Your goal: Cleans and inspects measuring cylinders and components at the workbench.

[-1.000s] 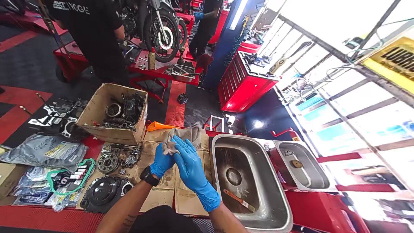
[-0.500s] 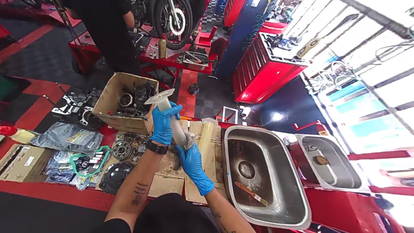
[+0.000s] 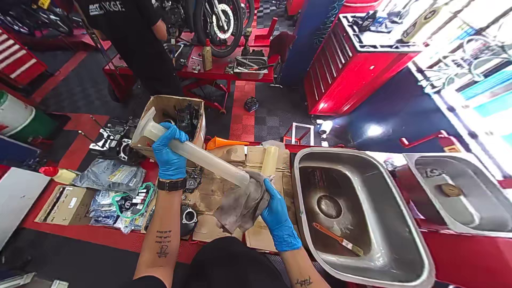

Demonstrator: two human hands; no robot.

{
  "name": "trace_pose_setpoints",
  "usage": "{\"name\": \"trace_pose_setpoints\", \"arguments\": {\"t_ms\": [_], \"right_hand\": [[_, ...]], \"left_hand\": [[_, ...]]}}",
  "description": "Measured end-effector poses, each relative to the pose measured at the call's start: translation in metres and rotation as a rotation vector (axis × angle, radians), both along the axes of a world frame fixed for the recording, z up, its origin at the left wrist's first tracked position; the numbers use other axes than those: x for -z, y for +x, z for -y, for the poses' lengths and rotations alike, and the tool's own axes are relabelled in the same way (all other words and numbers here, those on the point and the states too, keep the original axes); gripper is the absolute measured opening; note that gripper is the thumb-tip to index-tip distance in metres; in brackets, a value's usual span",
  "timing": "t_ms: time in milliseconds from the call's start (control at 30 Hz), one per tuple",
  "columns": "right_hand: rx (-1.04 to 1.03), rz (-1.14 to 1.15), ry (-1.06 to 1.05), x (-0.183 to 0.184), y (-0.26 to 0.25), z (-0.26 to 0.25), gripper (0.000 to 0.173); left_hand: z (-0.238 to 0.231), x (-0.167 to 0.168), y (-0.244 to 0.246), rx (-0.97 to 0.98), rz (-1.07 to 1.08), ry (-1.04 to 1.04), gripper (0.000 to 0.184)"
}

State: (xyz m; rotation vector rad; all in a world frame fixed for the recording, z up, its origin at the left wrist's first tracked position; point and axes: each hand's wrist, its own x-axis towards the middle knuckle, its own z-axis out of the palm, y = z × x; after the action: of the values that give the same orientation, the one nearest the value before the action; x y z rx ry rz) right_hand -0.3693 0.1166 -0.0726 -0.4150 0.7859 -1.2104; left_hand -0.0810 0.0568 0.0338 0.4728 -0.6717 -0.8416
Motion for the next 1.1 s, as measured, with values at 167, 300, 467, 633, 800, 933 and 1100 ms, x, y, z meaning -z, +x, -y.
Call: {"name": "trace_pose_setpoints", "arguments": {"t_ms": [167, 300, 467, 633, 800, 933, 1100], "right_hand": [[-0.081, 0.071, -0.048, -0.018, 0.001, -0.012, 0.035], [-0.171, 0.045, -0.239, -0.021, -0.002, -0.020, 0.039], [-0.196, -0.384, -0.612, -0.026, 0.001, -0.017, 0.074], [-0.100, -0.459, -0.316, 0.023, 0.037, -0.014, 0.048], [-0.160, -0.837, -0.057, 0.103, 0.033, -0.018, 0.045], [-0.782, -1.122, -0.009, 0.151, 0.005, -0.027, 0.078], [-0.839, -1.209, -0.069, 0.118, -0.036, 0.001, 0.056]], "left_hand": [[-0.005, 0.001, -0.005, -0.042, 0.001, 0.000, 0.022], [-0.005, 0.000, -0.012, 0.023, -0.023, -0.019, 0.017], [-0.004, 0.002, -0.013, 0.062, -0.091, 0.017, 0.019], [-0.019, 0.030, -0.019, -0.096, 0.097, 0.137, 0.019], [-0.034, 0.052, -0.013, -0.301, 0.301, 0.195, 0.009], [-0.043, 0.049, 0.016, -0.264, 0.353, 0.198, 0.012], [-0.056, 0.079, 0.005, -0.159, 0.400, 0.339, 0.021]]}}
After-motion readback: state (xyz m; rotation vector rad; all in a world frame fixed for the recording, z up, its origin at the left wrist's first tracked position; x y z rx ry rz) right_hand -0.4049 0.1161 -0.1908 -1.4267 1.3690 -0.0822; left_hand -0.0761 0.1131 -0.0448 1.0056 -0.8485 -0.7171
